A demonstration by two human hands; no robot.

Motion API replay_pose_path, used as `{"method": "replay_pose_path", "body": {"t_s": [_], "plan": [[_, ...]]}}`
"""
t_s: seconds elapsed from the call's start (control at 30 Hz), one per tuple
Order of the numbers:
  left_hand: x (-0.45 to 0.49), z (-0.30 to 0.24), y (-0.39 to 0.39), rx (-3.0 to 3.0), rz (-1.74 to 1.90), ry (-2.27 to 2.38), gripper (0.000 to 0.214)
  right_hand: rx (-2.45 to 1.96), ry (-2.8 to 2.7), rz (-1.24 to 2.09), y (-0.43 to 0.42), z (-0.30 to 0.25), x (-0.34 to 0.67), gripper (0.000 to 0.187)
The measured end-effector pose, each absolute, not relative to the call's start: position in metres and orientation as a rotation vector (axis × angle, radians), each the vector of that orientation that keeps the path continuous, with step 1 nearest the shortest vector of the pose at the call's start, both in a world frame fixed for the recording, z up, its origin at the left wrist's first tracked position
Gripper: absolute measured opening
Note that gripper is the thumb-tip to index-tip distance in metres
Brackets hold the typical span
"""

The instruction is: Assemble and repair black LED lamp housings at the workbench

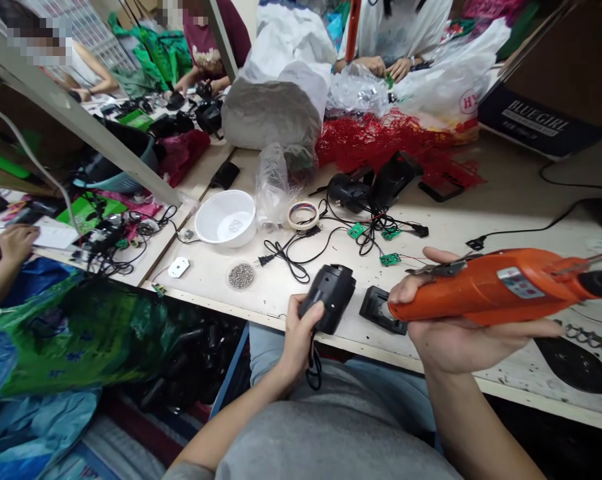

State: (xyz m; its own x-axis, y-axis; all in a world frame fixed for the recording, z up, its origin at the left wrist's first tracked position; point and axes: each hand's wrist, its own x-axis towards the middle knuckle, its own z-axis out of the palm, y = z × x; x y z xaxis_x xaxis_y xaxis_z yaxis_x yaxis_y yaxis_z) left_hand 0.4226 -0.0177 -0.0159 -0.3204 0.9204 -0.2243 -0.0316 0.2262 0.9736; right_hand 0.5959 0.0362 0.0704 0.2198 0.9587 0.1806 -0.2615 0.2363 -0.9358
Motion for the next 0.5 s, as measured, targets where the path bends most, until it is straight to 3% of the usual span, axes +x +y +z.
{"method": "replay_pose_path", "body": {"t_s": [0.33, 0.5], "plan": [[0.401, -0.017, -0.004, 0.875, 1.401, 1.732, 0.056, -0.969, -1.052, 0.957, 0.032, 0.064, 0.608, 0.088], [0.405, -0.017, -0.010, 1.198, 1.258, 1.838, 0.055, -0.898, -1.082, 0.971, 0.035, 0.060, 0.607, 0.084]]}}
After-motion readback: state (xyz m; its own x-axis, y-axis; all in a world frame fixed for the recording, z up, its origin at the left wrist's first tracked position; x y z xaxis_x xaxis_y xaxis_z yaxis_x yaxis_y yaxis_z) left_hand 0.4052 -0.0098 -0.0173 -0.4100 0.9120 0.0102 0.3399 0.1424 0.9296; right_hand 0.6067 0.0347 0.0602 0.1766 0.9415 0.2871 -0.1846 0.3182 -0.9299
